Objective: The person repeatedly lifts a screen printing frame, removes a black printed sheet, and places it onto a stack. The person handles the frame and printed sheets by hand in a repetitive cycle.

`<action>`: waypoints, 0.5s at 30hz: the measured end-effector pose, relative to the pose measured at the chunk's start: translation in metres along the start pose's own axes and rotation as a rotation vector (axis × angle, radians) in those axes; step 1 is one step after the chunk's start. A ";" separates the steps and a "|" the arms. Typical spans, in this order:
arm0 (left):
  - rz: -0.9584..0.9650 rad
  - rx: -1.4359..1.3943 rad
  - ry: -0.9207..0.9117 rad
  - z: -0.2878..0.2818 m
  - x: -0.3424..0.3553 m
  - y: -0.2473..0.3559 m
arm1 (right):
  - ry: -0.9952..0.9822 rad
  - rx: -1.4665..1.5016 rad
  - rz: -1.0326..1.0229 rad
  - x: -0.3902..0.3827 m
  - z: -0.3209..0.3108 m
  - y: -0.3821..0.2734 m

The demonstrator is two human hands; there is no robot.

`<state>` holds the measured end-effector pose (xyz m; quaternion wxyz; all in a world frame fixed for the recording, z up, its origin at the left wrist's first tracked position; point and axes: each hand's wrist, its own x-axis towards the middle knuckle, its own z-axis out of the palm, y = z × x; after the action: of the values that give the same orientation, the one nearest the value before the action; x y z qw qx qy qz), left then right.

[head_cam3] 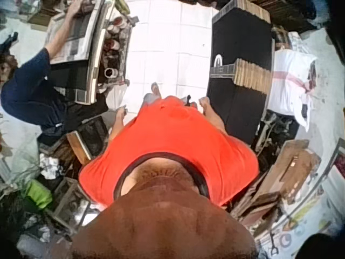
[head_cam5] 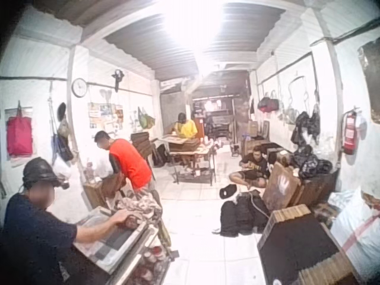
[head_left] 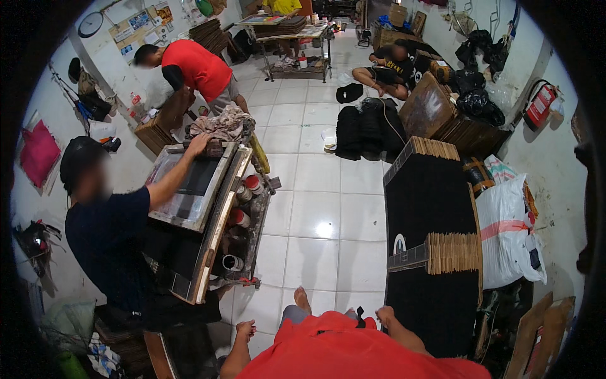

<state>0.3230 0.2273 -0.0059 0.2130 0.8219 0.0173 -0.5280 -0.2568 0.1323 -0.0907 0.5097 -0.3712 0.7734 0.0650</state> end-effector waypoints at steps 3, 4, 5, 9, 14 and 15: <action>0.028 -0.045 0.015 -0.016 0.016 0.024 | 0.040 -0.269 -0.246 0.013 0.004 -0.067; 0.033 -0.055 0.001 -0.020 0.021 0.031 | 0.108 -0.054 -0.236 0.014 0.010 -0.088; 0.042 -0.063 -0.005 -0.027 0.025 0.037 | 0.176 0.157 -0.227 0.013 0.019 -0.109; 0.008 -0.143 0.012 -0.053 0.048 0.051 | 0.153 0.471 -0.293 -0.002 0.034 -0.185; -0.076 -0.499 0.558 -0.117 0.072 0.070 | 0.132 0.015 -0.365 -0.033 0.055 -0.258; -0.089 -0.598 0.679 -0.130 0.073 0.080 | 0.050 0.003 -0.425 -0.039 0.065 -0.278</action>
<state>0.4872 0.1878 0.0022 0.4001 0.8494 0.2733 -0.2091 -0.0223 -0.0158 -0.0119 0.4929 -0.5268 0.6904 -0.0542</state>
